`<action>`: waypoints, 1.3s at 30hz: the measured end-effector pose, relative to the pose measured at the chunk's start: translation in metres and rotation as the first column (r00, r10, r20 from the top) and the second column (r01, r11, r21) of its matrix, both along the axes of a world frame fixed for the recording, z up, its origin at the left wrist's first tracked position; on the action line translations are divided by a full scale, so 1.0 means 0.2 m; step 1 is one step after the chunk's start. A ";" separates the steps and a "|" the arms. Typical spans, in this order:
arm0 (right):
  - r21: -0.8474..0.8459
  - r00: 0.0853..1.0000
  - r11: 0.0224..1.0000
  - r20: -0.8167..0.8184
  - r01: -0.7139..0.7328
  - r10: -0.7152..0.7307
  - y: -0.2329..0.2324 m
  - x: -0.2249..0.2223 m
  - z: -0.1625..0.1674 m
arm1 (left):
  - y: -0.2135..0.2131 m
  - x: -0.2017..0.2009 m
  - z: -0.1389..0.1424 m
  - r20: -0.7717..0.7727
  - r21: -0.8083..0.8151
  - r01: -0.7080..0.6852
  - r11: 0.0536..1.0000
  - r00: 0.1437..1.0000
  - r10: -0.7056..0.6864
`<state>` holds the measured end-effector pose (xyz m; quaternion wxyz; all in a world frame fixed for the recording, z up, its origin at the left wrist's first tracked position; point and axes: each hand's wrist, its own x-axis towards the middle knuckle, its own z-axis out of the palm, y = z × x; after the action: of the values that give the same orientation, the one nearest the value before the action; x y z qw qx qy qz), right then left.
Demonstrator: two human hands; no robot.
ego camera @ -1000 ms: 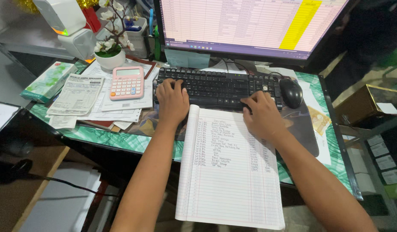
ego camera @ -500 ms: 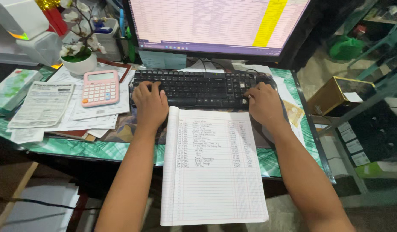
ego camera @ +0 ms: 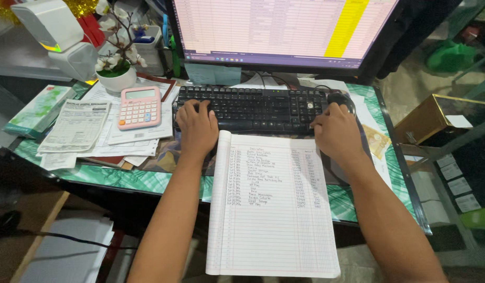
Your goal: The person types entries from a handwritten ledger into a spreadsheet on a desktop computer, using the keyboard and mouse. They occasionally point at lines in the notebook to track their place while entering the data.
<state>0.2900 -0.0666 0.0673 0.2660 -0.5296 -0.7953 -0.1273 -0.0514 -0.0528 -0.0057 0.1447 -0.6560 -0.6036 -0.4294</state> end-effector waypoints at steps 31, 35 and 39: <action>-0.077 0.959 0.956 0.022 -0.282 0.284 0.04 -0.48 -0.02 | 0.02 -0.03 0.04 0.062 -0.032 0.023 0.999 0.998 -0.021; -0.097 0.961 0.957 -0.019 -0.275 0.275 0.05 -0.44 -0.03 | 0.05 -0.02 0.04 0.059 -0.029 0.016 0.999 0.998 -0.014; -0.193 0.969 0.952 0.017 -0.239 0.247 0.05 -0.38 0.00 | 0.06 -0.01 0.05 0.057 -0.037 0.002 0.999 0.998 0.000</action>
<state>0.2134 -0.0570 0.0667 0.2116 -0.4479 -0.8682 -0.0281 -0.0542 -0.0416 0.0042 0.1152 -0.6464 -0.6150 -0.4367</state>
